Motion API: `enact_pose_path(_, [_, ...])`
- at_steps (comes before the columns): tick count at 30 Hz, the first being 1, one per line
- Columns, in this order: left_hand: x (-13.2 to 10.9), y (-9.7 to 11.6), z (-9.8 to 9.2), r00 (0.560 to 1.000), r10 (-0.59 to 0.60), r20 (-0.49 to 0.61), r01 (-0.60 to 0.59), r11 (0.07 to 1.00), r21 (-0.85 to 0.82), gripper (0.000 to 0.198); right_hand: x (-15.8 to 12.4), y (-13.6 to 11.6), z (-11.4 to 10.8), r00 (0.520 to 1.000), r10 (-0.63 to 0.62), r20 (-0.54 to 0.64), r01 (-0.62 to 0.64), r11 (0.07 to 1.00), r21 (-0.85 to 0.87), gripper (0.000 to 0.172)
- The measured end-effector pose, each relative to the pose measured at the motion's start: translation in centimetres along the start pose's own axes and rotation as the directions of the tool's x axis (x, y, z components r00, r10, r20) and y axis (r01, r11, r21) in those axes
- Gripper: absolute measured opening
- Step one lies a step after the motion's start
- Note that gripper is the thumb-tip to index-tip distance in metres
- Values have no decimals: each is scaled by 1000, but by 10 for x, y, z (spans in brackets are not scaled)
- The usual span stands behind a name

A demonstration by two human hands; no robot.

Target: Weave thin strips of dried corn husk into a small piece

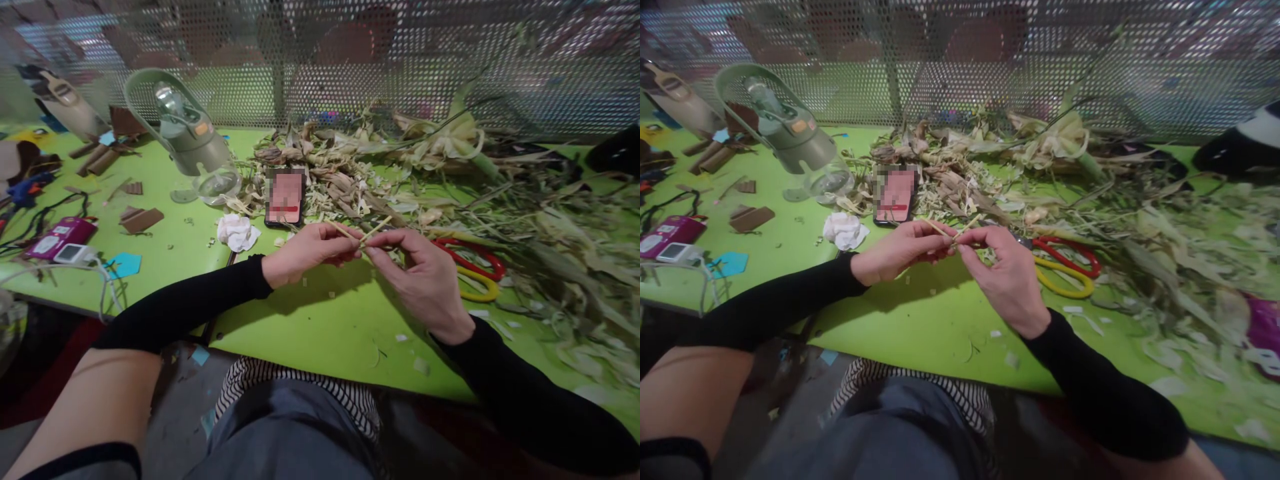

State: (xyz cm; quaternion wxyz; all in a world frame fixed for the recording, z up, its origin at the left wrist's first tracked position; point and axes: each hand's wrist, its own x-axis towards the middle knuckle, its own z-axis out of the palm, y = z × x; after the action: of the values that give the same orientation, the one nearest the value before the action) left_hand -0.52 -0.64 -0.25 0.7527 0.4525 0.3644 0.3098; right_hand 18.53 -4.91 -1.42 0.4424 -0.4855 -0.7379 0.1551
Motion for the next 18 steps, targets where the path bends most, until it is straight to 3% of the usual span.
enact_pose_path(4, [-1, 2, -2, 994, -91, 58, 95, 994, -60, 7, 1, 0, -2, 999, -40, -5, 40, 998, -58, 3])
enact_pose_path(10, [-2, 2, 0, 998, -58, 8, 58, 998, -20, 18, 3, 2, 1, 997, 65, 45, -69, 994, 88, 5])
enact_pose_path(18, [-3, 4, 3, 997, -75, -25, 72, 992, -103, 12, 3, 2, 1, 987, 141, 79, -153, 972, 181, 9])
